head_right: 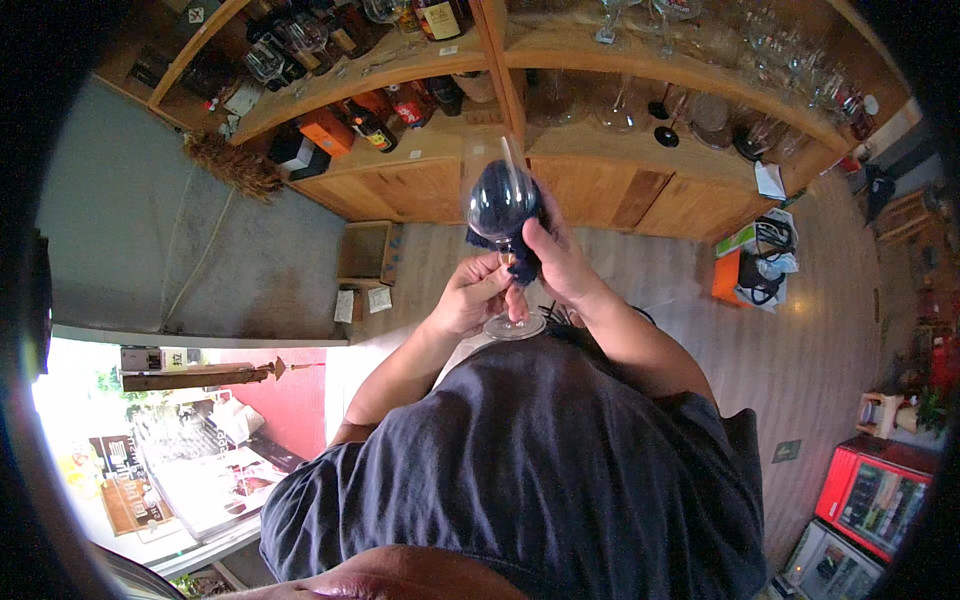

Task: The person wipes wine glasses and goblets with a cloth by hand and places them back onto wooden shelves.

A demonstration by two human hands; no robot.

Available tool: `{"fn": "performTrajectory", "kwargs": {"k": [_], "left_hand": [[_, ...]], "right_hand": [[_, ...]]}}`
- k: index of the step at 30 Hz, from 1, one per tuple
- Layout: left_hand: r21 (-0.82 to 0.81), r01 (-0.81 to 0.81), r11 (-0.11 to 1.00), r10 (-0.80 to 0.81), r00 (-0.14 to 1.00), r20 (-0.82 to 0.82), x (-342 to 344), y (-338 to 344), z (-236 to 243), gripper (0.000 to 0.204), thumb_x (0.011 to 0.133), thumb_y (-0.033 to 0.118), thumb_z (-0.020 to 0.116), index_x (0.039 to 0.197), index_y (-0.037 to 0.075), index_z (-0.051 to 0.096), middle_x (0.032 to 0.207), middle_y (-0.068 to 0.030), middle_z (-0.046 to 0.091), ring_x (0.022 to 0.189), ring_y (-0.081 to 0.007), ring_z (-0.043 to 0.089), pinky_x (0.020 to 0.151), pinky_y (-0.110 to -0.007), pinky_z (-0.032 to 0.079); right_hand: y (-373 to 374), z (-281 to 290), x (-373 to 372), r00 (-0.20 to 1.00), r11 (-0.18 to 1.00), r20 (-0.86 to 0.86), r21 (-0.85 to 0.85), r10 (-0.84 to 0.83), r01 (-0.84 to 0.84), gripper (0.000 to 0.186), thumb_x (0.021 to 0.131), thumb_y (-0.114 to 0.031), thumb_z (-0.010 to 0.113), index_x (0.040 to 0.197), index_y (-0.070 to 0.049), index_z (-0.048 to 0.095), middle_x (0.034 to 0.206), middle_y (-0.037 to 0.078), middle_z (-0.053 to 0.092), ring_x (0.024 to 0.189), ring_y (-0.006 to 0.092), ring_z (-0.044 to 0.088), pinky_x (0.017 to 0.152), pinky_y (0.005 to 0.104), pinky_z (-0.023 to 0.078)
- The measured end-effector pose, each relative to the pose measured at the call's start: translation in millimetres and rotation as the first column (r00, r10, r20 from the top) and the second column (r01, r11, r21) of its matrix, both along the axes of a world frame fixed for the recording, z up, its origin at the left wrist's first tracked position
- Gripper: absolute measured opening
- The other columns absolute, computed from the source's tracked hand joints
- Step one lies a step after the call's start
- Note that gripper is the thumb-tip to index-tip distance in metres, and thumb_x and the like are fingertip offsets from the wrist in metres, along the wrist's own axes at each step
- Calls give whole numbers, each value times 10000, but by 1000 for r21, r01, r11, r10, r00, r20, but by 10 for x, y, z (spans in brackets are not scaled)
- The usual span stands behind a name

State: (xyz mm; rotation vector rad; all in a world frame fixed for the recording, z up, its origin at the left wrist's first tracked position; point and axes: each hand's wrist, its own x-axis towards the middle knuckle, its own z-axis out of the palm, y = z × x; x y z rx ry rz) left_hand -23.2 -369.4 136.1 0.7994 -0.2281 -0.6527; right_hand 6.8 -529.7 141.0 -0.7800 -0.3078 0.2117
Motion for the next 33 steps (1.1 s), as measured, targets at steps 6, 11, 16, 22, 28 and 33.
{"fn": "performTrajectory", "kwargs": {"k": [6, 11, 16, 22, 28, 33], "left_hand": [[236, -218, 947, 210, 976, 59, -68, -70, -221, 231, 981, 206, 573, 952, -8, 654, 826, -39, 662, 739, -110, 609, 696, -250, 482], [435, -446, 782, 309, 884, 350, -149, -115, -313, 169, 951, 89, 576, 891, -36, 672, 841, -2, 672, 759, -59, 568, 677, -227, 453], [527, -436, 729, 217, 878, 427, -173, 69, -86, 245, 935, 137, 620, 1121, -23, 614, 1035, -41, 657, 893, -86, 566, 776, -260, 449], [-64, -654, 753, 637, 703, 316, 68, -120, 453, 654, 912, 173, 661, 1440, 61, 291, 1289, -73, 540, 1089, -160, 544, 907, -322, 445], [4, -721, 693, 706, 680, 199, 568, -372, 596, 545, 856, 63, 690, 1312, 57, 391, 1219, -76, 536, 1105, -171, 524, 975, -319, 415], [25, -548, 836, 491, 768, 412, 998, -248, 548, 785, 747, 351, 780, 1341, 21, 388, 1238, -157, 537, 1159, -258, 532, 1028, -387, 406]], "right_hand": [[108, 53, -48, 983, 942, 31, -281, -181, 182, 771, 739, 21, 744, 1397, -48, 348, 1199, 60, 544, 1068, 131, 541, 950, 307, 444], [145, 96, -112, 846, 683, 466, -532, -257, 500, 774, 764, -19, 725, 1420, 1, 315, 1265, 152, 535, 1155, 238, 541, 1009, 346, 411], [79, 194, -75, 699, 456, 641, -543, -317, 705, 746, 781, -36, 714, 1432, -52, 350, 1240, 221, 520, 1095, 357, 581, 918, 394, 477], [-71, 296, 29, 572, 143, 817, -560, -70, 816, 802, 749, 23, 673, 1456, -209, 374, 1227, 244, 477, 1022, 464, 569, 834, 470, 511], [-59, 283, 169, 635, 162, 768, -619, -79, 769, 845, 719, 10, 694, 1461, -201, 351, 1283, 249, 456, 1096, 450, 542, 889, 475, 500], [-364, 415, 594, 890, 705, 456, -632, 3, 321, 703, 831, -278, 755, 1408, -95, 399, 1339, 181, 481, 1179, 282, 546, 996, 394, 438]]}}
